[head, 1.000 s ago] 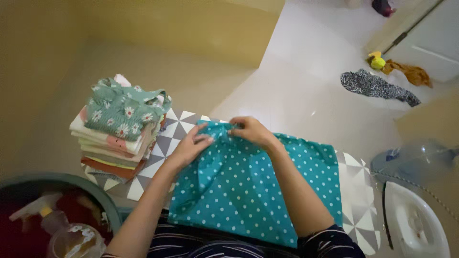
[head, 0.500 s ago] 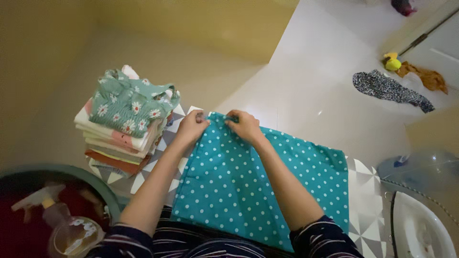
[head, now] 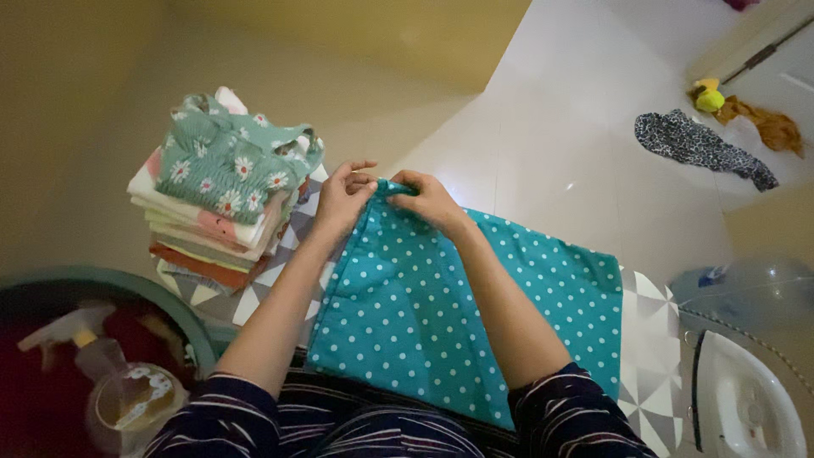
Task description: The person irons a blue dotted piece of clothing on an ironing board, spraying it with a liquid and folding it multiple times between ironing different sections.
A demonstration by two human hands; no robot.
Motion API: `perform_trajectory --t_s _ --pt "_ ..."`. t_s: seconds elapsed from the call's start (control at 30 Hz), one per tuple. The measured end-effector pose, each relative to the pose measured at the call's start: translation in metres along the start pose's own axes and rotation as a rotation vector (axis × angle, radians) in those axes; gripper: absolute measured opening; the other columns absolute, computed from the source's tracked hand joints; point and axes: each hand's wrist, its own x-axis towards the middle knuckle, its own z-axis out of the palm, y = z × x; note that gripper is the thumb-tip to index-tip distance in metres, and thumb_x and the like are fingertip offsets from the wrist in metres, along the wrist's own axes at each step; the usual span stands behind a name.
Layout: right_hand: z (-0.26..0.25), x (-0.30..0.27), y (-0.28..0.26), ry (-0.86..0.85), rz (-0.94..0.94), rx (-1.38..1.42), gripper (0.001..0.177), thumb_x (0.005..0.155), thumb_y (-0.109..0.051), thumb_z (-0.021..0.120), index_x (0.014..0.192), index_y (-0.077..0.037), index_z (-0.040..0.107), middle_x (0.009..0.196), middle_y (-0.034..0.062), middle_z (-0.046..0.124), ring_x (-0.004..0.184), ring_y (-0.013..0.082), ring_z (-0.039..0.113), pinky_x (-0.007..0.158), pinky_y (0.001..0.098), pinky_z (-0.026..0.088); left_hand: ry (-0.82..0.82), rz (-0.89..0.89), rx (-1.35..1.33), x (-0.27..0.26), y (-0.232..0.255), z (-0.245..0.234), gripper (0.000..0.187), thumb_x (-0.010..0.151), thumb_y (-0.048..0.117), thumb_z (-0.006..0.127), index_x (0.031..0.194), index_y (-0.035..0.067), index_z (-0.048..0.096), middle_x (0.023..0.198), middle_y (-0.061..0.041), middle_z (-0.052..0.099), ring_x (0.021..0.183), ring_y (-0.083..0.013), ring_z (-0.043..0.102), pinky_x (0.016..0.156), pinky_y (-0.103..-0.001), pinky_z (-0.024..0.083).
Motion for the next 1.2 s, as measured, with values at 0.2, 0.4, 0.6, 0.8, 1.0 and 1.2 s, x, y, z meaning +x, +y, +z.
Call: perform_trajectory --t_s 0.2,0.4,0.6,0.8,1.0,1.2 --pt "-0.001 -0.001 -0.014 0.167 0.089 -0.053 0.032 0.089 -0.026 0.071 0.109 -0.002 0.078 0.086 0.0063 0.075 0.077 0.0114 0.062 0.072 0.0296 0.052 0.007 -0.105 0.105 -0.081 0.024 -0.009 0.06 0.088 0.024 0.072 0.139 0.007 0.046 0.129 -0.009 0.06 0.101 -0.022 0.069 0.083 -0.034 0.057" --pt "0.005 0.004 -0.007 0.223 0.028 0.037 0.032 0.088 -0.023 0.074 0.11 0.0 0.077 0.092 0.0037 0.079 0.081 0.0081 0.067 0.075 0.0238 0.054 0.066 -0.015 0.442 -0.176 0.057 -0.021 0.047 0.083 0.022 0.078 0.123 0.007 0.06 0.12 -0.015 0.068 0.109 -0.0298 0.067 0.093 -0.039 0.053" --pt "0.007 0.0 -0.012 0.254 0.028 0.169 0.031 0.09 -0.024 0.073 0.107 0.002 0.079 0.093 0.0045 0.078 0.082 0.0092 0.067 0.076 0.0244 0.053 0.045 -0.126 0.576 -0.199 0.067 -0.031 0.044 0.082 0.028 0.079 0.118 0.007 0.064 0.111 -0.015 0.067 0.103 -0.0327 0.066 0.088 -0.043 0.053" --pt "0.005 -0.001 -0.021 0.302 0.086 0.155 0.035 0.093 -0.029 0.069 0.11 0.001 0.077 0.095 0.0047 0.078 0.083 0.0101 0.067 0.077 0.0244 0.053 -0.112 -0.221 0.735 -0.206 0.081 -0.04 0.045 0.08 0.039 0.079 0.105 0.003 0.069 0.107 -0.016 0.065 0.098 -0.0358 0.066 0.084 -0.045 0.053" --pt "0.008 -0.006 -0.027 0.352 0.028 0.1 0.034 0.093 -0.027 0.07 0.109 0.003 0.077 0.096 0.0069 0.078 0.085 0.0119 0.068 0.079 0.0261 0.054 -0.1 -0.401 0.751 -0.241 0.107 -0.054 0.04 0.085 0.043 0.074 0.086 0.003 0.073 0.101 -0.011 0.068 0.087 -0.0312 0.069 0.079 -0.043 0.054" --pt "0.019 -0.003 -0.017 0.399 -0.011 -0.033 0.03 0.092 -0.023 0.071 0.112 -0.001 0.077 0.094 0.005 0.077 0.083 0.0108 0.067 0.079 0.0248 0.054 0.019 -0.331 0.793 -0.264 0.124 -0.052 0.036 0.085 0.041 0.075 0.085 0.005 0.068 0.087 -0.01 0.067 0.079 -0.0305 0.067 0.071 -0.043 0.053"
